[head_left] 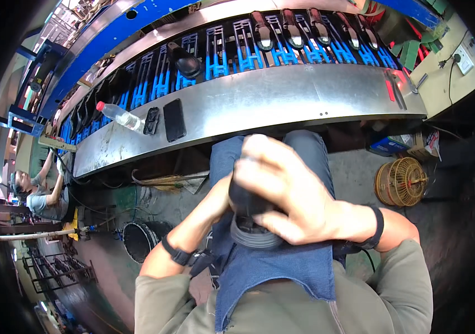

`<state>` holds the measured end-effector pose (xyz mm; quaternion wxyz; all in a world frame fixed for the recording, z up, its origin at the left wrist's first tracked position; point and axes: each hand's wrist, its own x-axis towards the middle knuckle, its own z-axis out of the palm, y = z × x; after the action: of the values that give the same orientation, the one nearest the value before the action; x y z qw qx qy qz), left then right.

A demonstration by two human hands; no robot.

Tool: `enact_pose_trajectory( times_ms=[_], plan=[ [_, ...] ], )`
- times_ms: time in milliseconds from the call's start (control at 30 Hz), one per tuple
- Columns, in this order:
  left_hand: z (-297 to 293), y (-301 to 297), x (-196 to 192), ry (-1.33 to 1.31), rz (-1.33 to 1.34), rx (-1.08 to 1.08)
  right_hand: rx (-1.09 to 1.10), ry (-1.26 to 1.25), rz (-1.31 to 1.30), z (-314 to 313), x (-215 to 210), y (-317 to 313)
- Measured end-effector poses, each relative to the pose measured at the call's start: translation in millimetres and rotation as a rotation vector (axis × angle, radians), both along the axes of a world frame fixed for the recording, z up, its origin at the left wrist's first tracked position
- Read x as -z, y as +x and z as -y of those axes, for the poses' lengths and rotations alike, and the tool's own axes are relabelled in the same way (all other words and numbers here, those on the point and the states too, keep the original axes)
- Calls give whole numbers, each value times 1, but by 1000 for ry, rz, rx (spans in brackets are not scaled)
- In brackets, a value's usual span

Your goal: Checking shoe uppers and soles and placing them on a rack conveyor for manufacturing.

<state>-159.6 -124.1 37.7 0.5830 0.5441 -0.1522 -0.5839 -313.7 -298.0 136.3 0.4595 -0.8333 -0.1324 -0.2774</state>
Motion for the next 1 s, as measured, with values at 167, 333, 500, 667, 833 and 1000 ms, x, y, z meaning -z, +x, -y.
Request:
enact_pose_trajectory(
  times_ms=[167,333,500,667,833,1000],
  plan=[
    [22,-23,28,-266,455,-529,-5,598,-809,45,94,58],
    [110,22,17,-139,-47,-468,172,864,-757,94,128,90],
    [79,34,25,-187,61,-138,-200,436,-840,107,93,76],
    [15,-66,-19,-682,1136,665,-590,-327,-453,51,57,-49],
    [44,-25,5,-562,1190,384,-435,-220,-323,92,95,-1],
    [60,9,3,-496,960,190,-358,51,-412,116,84,37]
  ],
)
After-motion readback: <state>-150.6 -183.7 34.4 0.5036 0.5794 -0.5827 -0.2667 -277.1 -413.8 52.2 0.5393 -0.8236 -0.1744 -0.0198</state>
